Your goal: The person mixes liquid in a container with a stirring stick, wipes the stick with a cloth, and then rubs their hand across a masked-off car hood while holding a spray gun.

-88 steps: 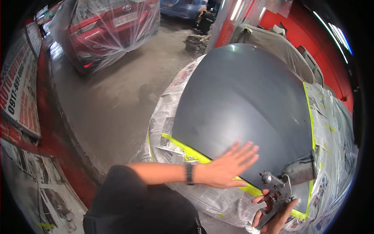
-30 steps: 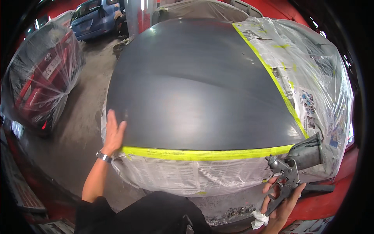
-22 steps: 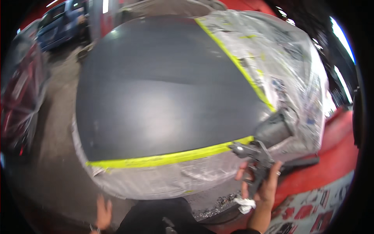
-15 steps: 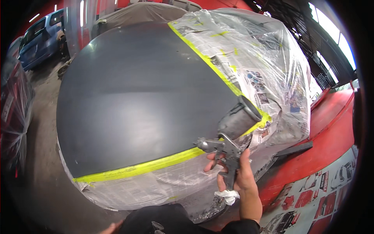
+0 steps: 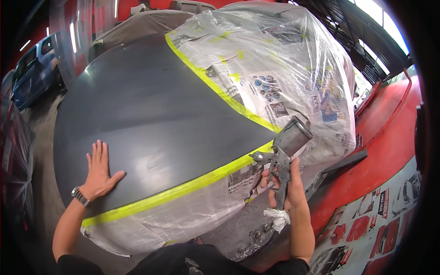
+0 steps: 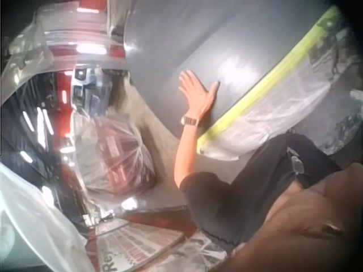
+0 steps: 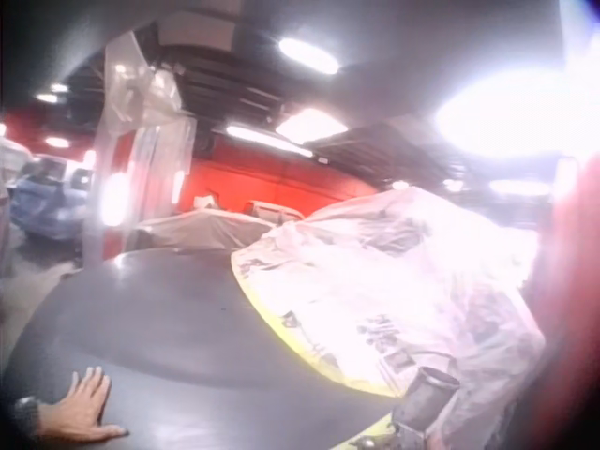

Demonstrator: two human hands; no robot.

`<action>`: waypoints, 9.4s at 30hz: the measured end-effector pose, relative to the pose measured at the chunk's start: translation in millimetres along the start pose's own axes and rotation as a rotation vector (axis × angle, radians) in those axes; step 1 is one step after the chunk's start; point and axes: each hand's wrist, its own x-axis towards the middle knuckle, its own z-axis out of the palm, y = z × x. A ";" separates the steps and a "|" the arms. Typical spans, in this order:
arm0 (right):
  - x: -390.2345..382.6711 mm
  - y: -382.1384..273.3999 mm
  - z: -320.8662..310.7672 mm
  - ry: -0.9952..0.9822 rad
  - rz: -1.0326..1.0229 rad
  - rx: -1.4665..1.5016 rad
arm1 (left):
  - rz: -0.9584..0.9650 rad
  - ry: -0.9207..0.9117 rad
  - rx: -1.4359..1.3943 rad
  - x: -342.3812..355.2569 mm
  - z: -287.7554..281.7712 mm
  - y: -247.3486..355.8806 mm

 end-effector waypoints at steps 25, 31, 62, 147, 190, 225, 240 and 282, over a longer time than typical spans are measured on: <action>21.0 -30.2 -48.6 -0.008 -0.048 0.177 | 1.165 0.080 -0.203 176.0 50.7 365.3; 75.7 -64.4 -14.8 -0.107 0.070 0.051 | 0.746 0.049 -0.199 204.0 30.5 268.5; 145.3 -246.6 -48.3 0.556 -0.650 -0.184 | 0.809 -0.018 -0.206 230.8 26.8 248.2; 123.6 -58.8 52.6 -0.029 0.122 -0.040 | -0.388 0.243 0.047 437.8 -13.8 -46.9; 77.2 -50.3 102.6 -0.211 0.045 0.013 | 0.814 0.083 -0.219 178.7 11.0 164.6; 76.9 -63.4 45.2 0.003 0.179 -0.158 | 0.241 0.160 -0.070 547.9 27.8 125.2; 69.4 -20.4 9.8 0.140 0.103 0.447 | 1.266 -0.053 -0.248 276.3 31.3 223.5; -64.8 7.7 -85.8 -0.072 0.001 -0.009 | 0.549 0.039 -0.073 197.7 25.0 312.5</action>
